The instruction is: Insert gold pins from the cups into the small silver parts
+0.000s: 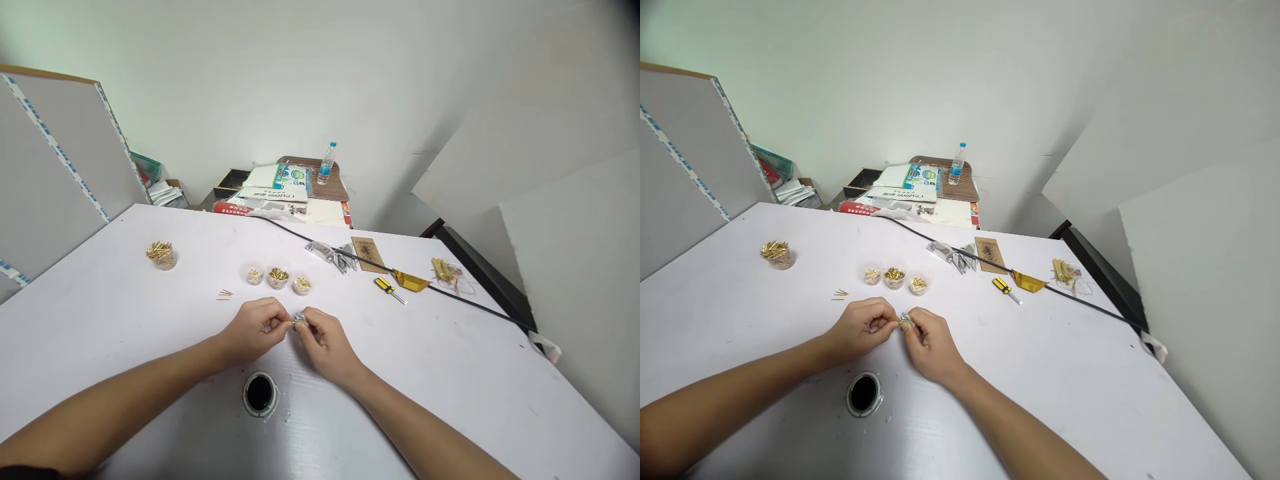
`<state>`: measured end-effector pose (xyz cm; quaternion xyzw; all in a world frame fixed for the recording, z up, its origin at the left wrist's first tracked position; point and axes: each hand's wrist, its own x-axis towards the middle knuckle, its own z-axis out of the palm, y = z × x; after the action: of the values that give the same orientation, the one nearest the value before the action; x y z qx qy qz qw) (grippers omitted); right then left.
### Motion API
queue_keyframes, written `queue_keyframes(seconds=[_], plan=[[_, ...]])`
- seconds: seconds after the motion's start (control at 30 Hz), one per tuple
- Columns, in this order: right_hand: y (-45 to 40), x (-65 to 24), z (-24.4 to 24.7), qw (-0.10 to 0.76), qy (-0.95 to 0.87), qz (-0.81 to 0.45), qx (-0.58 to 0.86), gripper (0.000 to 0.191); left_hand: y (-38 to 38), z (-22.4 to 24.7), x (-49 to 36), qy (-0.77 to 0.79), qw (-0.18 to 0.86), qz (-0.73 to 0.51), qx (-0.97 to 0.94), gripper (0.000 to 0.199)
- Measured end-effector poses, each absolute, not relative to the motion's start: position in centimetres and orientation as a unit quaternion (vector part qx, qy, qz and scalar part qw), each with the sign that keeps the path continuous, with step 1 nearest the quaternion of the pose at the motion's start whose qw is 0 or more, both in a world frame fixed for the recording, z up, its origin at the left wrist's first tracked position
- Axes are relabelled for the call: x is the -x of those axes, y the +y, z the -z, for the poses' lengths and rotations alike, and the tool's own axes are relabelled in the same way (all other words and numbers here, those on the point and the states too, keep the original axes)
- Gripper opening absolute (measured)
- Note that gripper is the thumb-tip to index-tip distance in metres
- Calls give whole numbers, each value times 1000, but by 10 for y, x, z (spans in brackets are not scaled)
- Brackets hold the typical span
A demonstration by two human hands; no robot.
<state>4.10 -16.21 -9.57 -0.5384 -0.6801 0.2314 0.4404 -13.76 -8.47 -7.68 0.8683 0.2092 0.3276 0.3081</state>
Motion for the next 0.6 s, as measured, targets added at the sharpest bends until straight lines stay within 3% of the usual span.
queue_keyframes(seconds=[0.4, 0.6], plan=[[-161, -43, 100, 430, -675, -263, 540, 30, -79, 85, 142, 169, 276, -326, -888, 11], [-159, -44, 106, 374, -702, -166, 582, 24, -68, 84, 144, 207, 243, -263, -910, 15]])
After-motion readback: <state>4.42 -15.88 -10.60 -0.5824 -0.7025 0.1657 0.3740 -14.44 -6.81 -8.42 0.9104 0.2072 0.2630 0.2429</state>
